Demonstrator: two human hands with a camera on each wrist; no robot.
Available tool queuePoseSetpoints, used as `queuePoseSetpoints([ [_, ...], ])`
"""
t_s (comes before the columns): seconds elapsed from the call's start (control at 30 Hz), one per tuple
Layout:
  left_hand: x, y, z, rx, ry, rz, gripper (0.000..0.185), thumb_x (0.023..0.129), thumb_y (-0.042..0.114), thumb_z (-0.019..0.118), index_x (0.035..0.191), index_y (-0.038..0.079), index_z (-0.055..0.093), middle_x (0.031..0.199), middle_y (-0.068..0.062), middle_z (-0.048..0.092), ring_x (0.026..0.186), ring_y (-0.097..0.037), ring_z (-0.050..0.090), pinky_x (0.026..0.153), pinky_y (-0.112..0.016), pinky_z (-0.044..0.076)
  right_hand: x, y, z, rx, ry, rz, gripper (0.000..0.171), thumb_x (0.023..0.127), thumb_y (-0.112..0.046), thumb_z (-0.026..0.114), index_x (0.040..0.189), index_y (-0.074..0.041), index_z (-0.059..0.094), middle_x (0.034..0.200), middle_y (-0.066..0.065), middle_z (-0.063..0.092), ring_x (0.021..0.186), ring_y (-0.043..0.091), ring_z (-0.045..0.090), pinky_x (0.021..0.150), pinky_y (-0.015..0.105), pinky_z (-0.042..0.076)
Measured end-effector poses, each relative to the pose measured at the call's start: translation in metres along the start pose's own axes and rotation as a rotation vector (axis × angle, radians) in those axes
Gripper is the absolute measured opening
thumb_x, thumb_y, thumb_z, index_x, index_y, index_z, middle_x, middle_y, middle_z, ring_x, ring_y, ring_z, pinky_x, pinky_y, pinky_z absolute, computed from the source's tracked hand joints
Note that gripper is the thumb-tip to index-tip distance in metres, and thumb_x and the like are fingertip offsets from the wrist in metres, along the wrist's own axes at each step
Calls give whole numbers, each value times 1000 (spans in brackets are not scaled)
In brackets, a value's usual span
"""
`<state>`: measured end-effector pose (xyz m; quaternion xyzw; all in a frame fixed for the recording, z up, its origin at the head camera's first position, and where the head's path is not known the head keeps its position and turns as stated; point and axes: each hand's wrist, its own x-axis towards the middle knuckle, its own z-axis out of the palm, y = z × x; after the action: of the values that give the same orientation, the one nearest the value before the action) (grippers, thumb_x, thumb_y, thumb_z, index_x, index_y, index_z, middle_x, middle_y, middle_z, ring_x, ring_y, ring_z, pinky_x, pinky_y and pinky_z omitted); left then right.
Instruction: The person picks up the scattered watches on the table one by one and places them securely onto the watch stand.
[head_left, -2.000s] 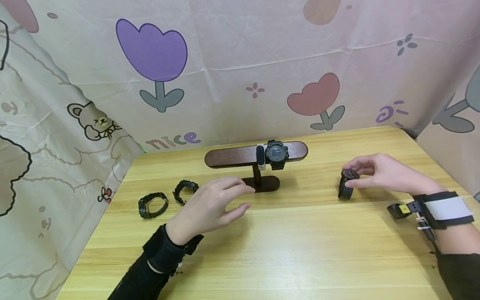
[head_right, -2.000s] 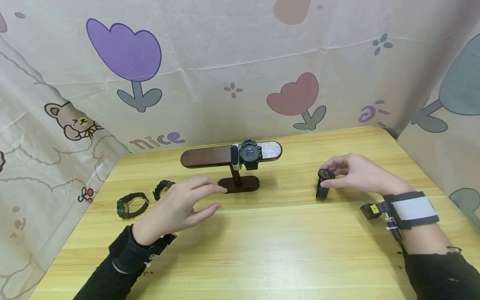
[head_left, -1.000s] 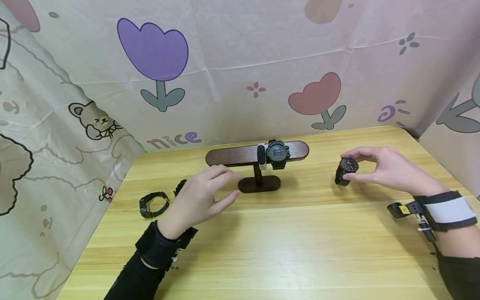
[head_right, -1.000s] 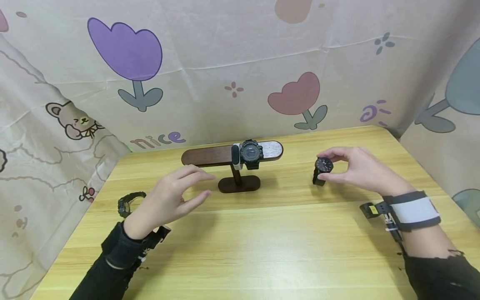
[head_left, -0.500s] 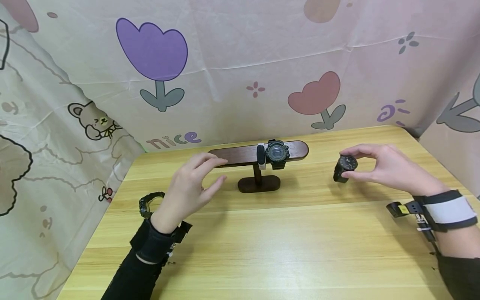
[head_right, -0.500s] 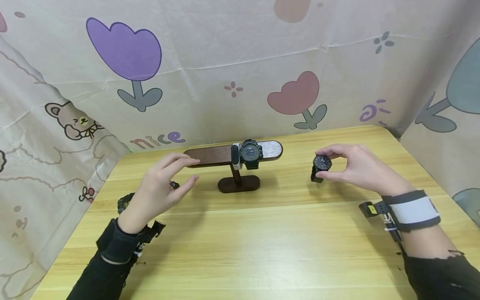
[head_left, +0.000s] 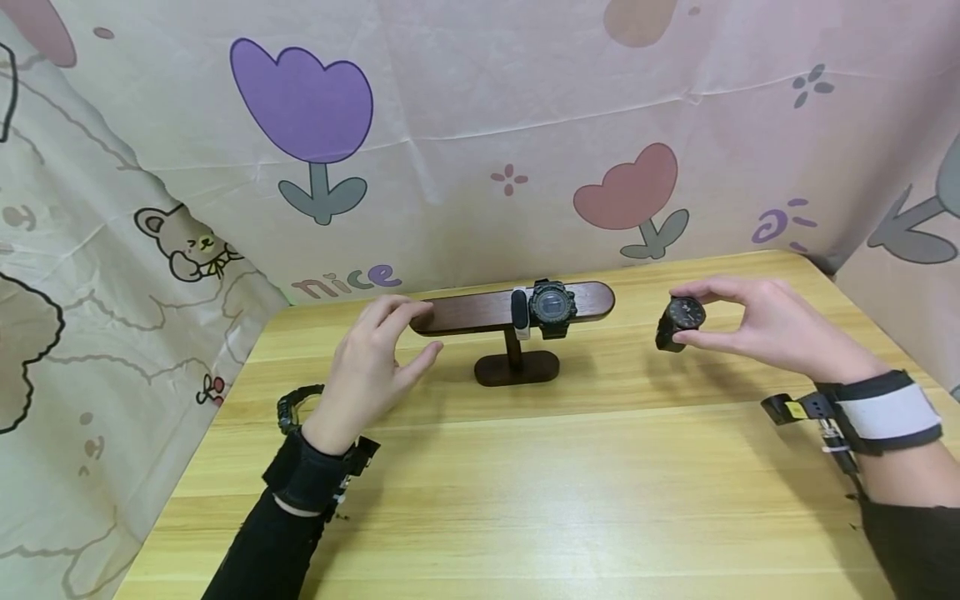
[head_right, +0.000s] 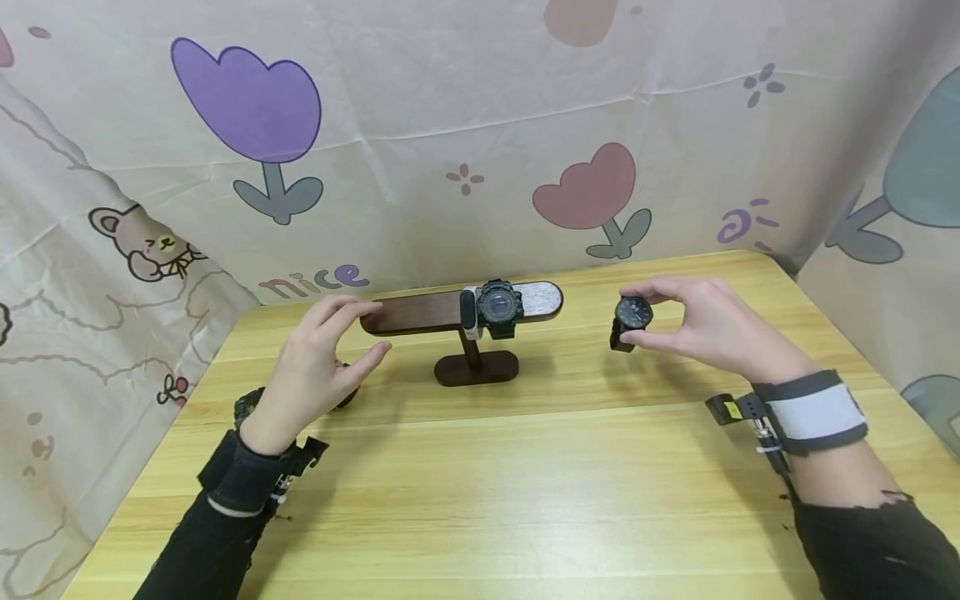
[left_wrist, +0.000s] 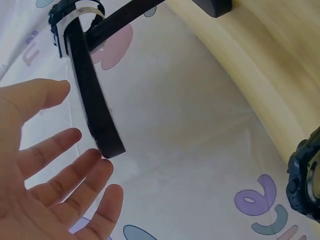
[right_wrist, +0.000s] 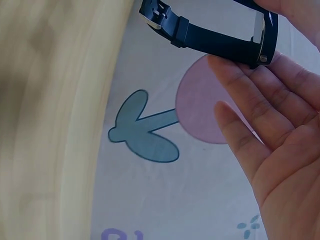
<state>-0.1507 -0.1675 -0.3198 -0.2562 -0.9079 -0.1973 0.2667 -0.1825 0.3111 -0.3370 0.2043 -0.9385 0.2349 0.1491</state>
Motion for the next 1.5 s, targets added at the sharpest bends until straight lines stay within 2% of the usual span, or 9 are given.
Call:
queuePoseSetpoints([
  [0.13,0,-3,1,12,-11,-28,51,92,24,87,136,6,70,130,-15,67,118,-34,67,88,-51,62,5,-6,-1,17,-5,-22,61,75,-26,100,131,-22,77,116,8,81,90,-7,58,66,20,35],
  [0.3,0,-6,2,22,-14,-60,51,93,24,85,138,6,69,132,-16,66,120,-35,66,89,-52,62,9,-12,-1,19,14,-52,61,74,-26,101,130,-24,78,115,4,81,93,-9,58,70,17,35],
  [0.73,-1,-11,6,-16,-7,-92,49,96,21,82,140,5,68,128,-15,69,110,-34,71,86,-51,61,18,-25,-2,33,12,-87,62,76,-25,100,133,-25,76,116,1,81,101,-6,62,71,16,37],
  [0.87,-1,-11,6,-20,-9,-93,49,97,22,82,141,5,68,129,-15,69,108,-34,72,84,-51,61,22,-29,-3,38,9,-98,61,79,-27,98,136,-28,75,118,0,81,106,-11,59,74,16,37],
  [0.97,-1,-11,7,-24,-8,-91,48,97,22,81,141,6,68,128,-15,69,107,-33,71,84,-50,62,25,-33,-5,54,3,-100,61,81,-28,96,138,-29,73,120,1,80,99,-10,58,66,20,38],
  [1.1,-1,-12,7,-29,-5,-92,48,97,22,81,140,6,68,128,-14,69,107,-33,72,83,-50,62,30,-38,-6,71,1,-106,60,81,-27,96,137,-31,73,121,2,80,83,1,57,56,26,36],
  [1.4,0,-12,9,-20,2,-97,47,96,22,83,139,7,69,126,-13,70,102,-29,70,79,-46,61,40,-45,-2,88,27,-187,59,78,-20,98,133,-24,76,118,3,81,80,-2,59,54,22,37],
  [1.5,0,-11,9,-17,3,-97,47,96,22,83,139,7,69,126,-12,70,101,-28,70,77,-46,61,43,-49,-2,89,24,-202,59,78,-20,97,133,-24,76,118,1,81,82,-5,62,58,19,39],
])
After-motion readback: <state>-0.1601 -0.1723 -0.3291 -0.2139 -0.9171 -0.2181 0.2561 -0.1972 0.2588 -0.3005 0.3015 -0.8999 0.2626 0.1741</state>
